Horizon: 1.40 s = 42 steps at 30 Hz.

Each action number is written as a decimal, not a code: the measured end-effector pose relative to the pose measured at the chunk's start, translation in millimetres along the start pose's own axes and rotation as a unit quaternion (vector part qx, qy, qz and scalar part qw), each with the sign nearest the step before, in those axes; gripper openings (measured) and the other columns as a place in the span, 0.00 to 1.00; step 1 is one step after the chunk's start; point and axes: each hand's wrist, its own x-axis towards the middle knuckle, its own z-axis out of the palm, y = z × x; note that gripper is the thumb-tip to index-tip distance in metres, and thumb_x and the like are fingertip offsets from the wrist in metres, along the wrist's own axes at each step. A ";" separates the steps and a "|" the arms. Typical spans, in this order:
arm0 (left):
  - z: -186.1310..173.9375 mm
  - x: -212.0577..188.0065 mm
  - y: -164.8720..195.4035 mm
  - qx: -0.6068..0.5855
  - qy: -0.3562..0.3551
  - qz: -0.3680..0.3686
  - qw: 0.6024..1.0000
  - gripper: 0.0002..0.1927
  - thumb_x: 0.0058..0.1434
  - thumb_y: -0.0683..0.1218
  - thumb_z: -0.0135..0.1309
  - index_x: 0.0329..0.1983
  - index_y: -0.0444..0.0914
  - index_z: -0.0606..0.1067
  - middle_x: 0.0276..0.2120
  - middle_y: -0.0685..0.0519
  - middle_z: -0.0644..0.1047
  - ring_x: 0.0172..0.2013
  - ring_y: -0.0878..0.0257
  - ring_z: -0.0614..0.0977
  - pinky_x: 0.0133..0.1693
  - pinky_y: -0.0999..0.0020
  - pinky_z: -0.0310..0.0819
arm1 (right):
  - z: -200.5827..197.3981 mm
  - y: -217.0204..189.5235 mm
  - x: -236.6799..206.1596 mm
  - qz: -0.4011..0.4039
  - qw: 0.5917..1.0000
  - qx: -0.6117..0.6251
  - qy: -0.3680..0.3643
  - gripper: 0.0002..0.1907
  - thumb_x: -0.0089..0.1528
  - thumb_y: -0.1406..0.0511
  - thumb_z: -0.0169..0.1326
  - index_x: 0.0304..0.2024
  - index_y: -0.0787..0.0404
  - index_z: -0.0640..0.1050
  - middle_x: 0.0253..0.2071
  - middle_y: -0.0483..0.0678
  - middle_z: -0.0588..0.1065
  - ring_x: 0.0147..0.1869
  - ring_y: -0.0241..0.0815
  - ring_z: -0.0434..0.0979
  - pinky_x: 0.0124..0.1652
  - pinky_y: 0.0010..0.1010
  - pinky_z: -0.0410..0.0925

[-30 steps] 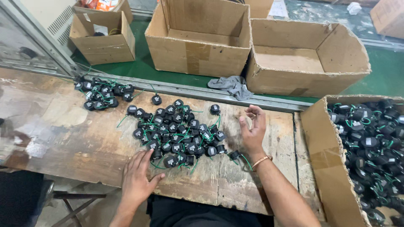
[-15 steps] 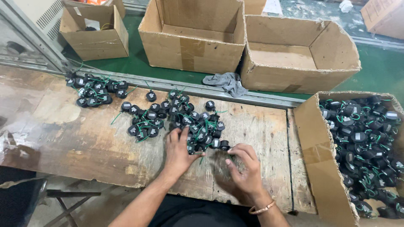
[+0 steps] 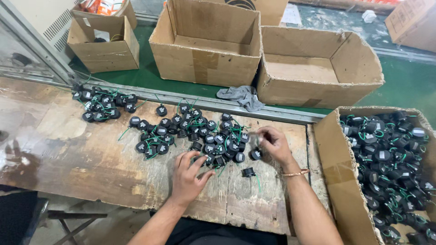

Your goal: The person picks up black electrical plug components with green wires from a workbench, folds and tucks each wire against the component body by hand, and places the finished component into a cardboard box beside the bench, repeating this for many components one at a time.

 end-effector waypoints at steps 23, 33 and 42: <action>87.4 73.3 73.7 0.042 -0.391 0.365 0.844 0.07 0.56 0.45 0.55 0.26 0.41 0.81 0.30 0.48 0.81 0.37 0.51 0.83 0.40 0.53 0.77 | 10.3 -29.2 12.5 0.032 0.995 0.080 0.044 0.12 0.63 0.73 0.55 0.50 0.68 0.77 0.37 0.42 0.74 0.36 0.30 0.71 0.36 0.23 0.68; -8.1 174.0 72.5 -0.324 -0.356 0.278 0.831 0.11 0.57 0.46 0.64 0.45 0.48 0.82 0.31 0.52 0.82 0.33 0.56 0.84 0.36 0.60 0.77 | 18.7 -27.0 32.2 -0.025 0.990 0.054 0.126 0.10 0.63 0.71 0.56 0.48 0.66 0.79 0.32 0.40 0.73 0.33 0.28 0.68 0.33 0.20 0.64; -25.8 188.5 71.8 -0.248 -0.229 0.357 0.871 0.11 0.55 0.45 0.63 0.42 0.50 0.83 0.30 0.55 0.81 0.35 0.55 0.83 0.36 0.59 0.75 | 11.0 -71.3 26.2 -0.092 0.982 0.153 -0.066 0.34 0.60 0.67 0.60 0.68 0.56 0.65 0.49 0.45 0.72 0.46 0.33 0.71 0.47 0.24 0.69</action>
